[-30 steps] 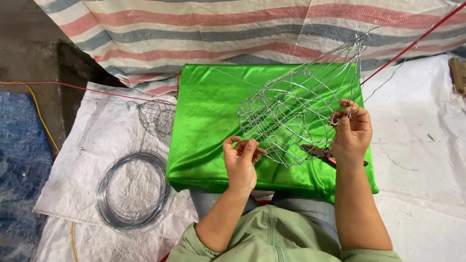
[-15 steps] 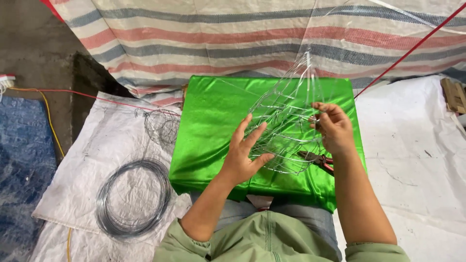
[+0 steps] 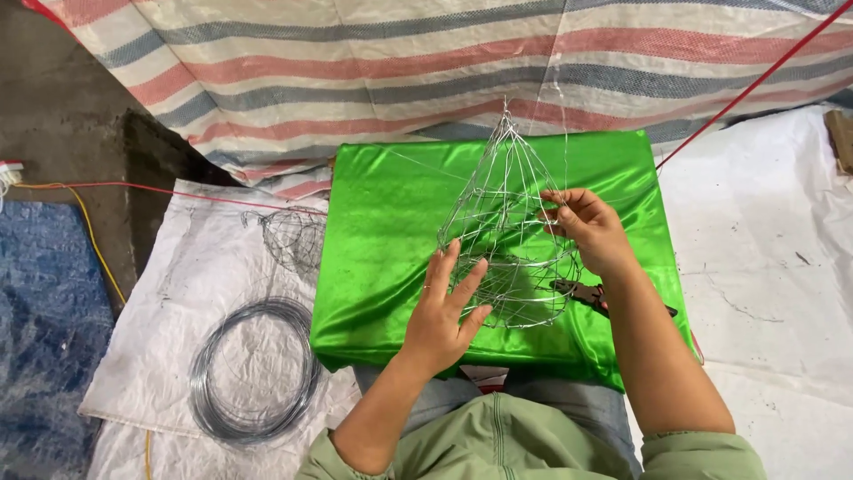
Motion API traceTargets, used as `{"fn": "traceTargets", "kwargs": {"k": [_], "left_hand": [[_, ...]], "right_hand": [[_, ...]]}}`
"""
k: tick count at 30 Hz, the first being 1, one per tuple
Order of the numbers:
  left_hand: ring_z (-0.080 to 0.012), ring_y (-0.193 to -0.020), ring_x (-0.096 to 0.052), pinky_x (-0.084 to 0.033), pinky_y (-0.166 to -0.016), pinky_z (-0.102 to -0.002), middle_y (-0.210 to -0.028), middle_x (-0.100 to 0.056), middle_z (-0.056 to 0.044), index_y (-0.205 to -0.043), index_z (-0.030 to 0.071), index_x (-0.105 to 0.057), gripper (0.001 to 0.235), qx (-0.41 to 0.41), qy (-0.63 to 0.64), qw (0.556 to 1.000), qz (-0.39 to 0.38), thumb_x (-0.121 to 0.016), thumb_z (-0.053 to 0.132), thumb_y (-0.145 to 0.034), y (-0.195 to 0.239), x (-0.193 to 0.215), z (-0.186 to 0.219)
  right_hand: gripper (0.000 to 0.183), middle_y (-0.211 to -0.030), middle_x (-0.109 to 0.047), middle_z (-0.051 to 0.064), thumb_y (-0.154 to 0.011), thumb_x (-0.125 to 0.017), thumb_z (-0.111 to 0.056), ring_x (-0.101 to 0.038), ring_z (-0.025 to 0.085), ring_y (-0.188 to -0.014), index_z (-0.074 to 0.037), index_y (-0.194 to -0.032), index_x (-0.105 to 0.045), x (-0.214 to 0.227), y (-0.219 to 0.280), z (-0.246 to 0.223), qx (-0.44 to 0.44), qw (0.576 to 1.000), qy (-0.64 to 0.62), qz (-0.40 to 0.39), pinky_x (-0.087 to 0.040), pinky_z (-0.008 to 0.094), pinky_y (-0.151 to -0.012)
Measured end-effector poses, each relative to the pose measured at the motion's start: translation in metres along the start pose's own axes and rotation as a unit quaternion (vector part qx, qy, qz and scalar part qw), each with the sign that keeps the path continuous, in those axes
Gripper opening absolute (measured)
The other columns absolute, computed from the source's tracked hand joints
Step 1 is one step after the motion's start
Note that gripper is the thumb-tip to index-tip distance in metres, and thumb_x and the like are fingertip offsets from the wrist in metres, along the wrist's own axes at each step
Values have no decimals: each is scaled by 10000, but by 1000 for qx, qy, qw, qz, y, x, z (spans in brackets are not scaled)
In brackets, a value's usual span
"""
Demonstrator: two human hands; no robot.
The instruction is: The person is constructing a wire frame by weaving and twisting thin metal wires together, using pliers to secure and cut the connections.
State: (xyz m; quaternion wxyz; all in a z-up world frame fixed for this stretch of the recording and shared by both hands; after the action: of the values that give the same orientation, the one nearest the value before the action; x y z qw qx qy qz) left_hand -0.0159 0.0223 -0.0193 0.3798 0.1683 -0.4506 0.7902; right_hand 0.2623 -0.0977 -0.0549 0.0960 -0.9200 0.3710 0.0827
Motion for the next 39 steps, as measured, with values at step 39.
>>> {"fn": "traceTargets", "kwargs": {"k": [39], "left_hand": [[-423, -1226, -623, -630, -818, -539, -1549, -492, -168, -1520, 310, -508, 618, 102, 48, 989, 95, -636, 505, -948, -24, -16, 7]], "right_hand": [[340, -1340, -680, 133, -831, -792, -108, -517, 443, -1406, -86, -1163, -723, -86, 119, -45, 297, 801, 507, 112, -426, 538, -1156]]}}
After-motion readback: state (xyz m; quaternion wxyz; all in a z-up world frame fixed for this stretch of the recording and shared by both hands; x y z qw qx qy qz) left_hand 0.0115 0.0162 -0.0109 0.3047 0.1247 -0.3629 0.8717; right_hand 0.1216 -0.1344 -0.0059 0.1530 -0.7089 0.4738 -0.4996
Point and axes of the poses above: each hand's wrist, its own y-axis away from the middle knuckle, its own x-axis out of the back of the hand, z = x × y, the point moved 1 cm from there along -y, towards the middle knuckle
